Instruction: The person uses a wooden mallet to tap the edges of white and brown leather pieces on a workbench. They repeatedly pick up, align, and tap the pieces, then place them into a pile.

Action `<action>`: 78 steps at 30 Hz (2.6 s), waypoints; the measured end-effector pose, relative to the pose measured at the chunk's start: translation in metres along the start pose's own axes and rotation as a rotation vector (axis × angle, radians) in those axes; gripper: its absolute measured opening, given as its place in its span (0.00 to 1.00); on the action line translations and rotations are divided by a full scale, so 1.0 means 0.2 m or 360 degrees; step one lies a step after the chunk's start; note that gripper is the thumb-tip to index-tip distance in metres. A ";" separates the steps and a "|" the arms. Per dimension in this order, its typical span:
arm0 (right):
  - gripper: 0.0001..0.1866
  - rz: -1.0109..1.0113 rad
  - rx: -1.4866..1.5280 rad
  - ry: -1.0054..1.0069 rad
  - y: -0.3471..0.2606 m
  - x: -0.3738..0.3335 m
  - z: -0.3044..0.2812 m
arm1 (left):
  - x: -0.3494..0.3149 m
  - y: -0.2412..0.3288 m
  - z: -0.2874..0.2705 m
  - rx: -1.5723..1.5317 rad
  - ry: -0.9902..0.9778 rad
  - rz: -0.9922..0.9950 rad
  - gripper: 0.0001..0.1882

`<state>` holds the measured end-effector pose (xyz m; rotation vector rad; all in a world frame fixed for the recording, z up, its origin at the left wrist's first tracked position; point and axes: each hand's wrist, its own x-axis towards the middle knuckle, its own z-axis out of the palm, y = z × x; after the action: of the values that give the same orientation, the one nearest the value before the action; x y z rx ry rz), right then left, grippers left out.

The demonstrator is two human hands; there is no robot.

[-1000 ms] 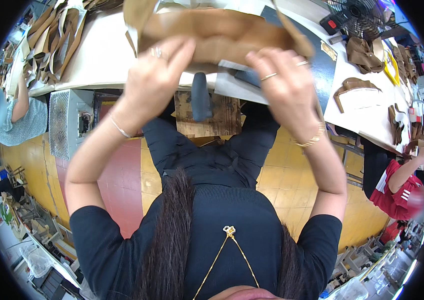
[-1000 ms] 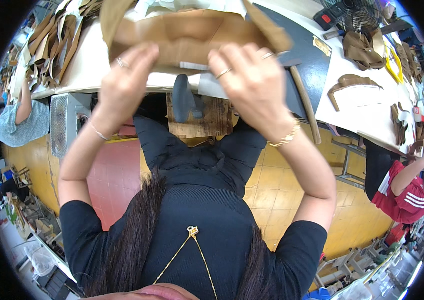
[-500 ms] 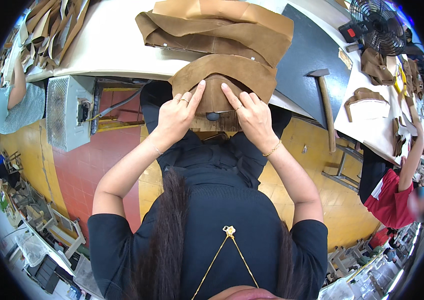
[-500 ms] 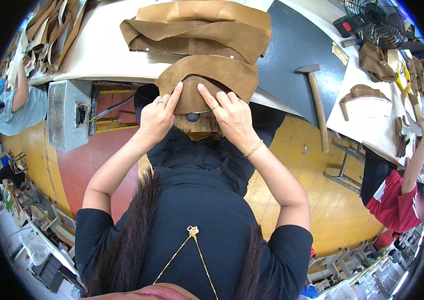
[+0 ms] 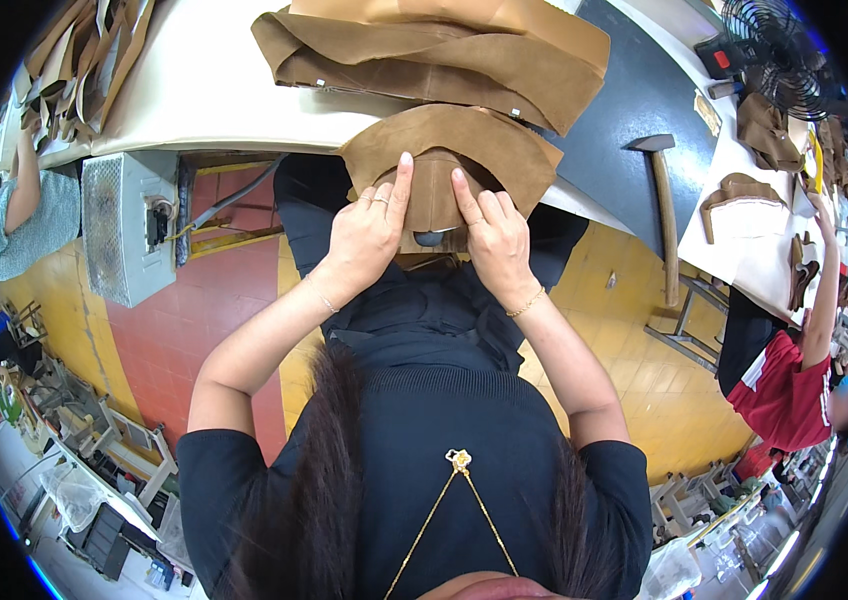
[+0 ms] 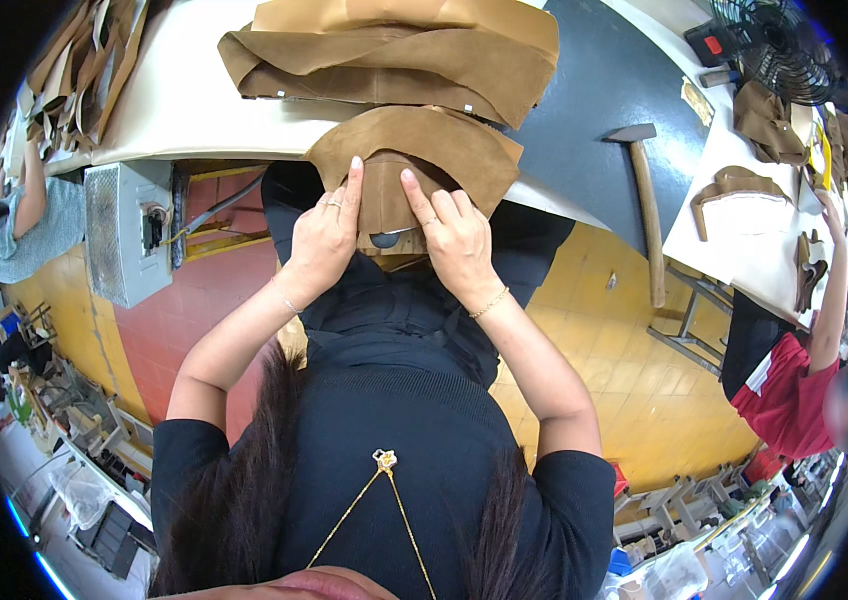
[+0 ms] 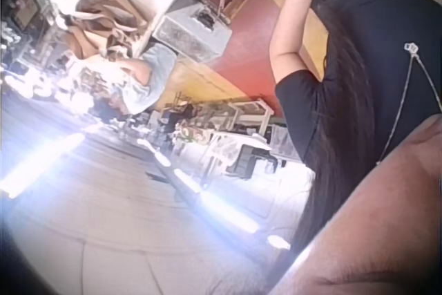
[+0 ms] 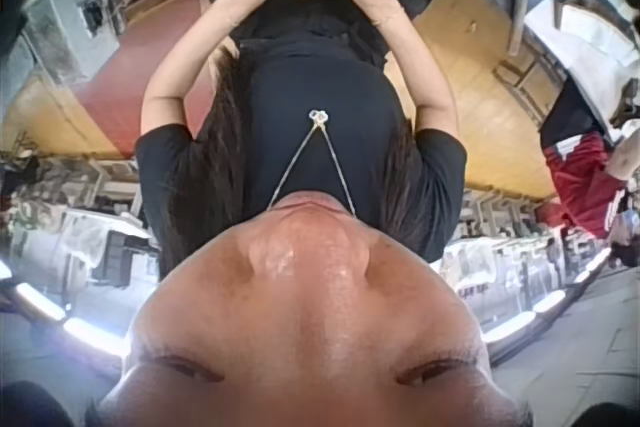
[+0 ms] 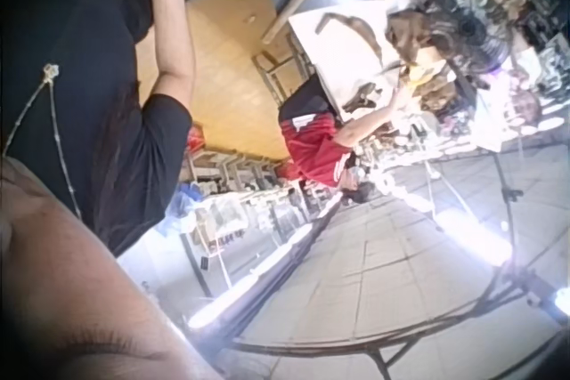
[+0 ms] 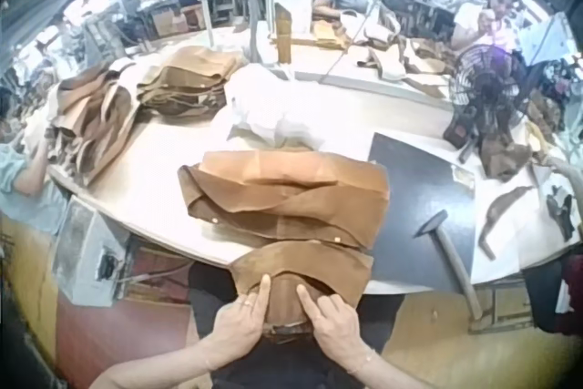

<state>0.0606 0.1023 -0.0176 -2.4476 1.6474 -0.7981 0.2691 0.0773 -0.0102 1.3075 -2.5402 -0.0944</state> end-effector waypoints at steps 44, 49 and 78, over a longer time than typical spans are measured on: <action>0.16 0.0350 0.0408 -0.0255 -0.03 0.28 -0.43 | 0.10 0.27 -0.02 -0.0756 -0.0125 -0.0940 0.44; 0.17 0.0687 0.0761 0.0263 -0.11 0.24 -0.50 | 0.09 0.26 -0.01 -0.0811 -0.0070 -0.0946 0.45; 0.31 0.0160 0.0190 -0.0393 -0.19 0.11 -0.47 | 0.05 0.27 0.03 -0.0834 -0.0021 -0.0950 0.48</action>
<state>0.0553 0.1188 0.0843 -2.2578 1.5696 -0.5387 0.2194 0.0997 -0.0044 1.7522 -1.8489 -0.8208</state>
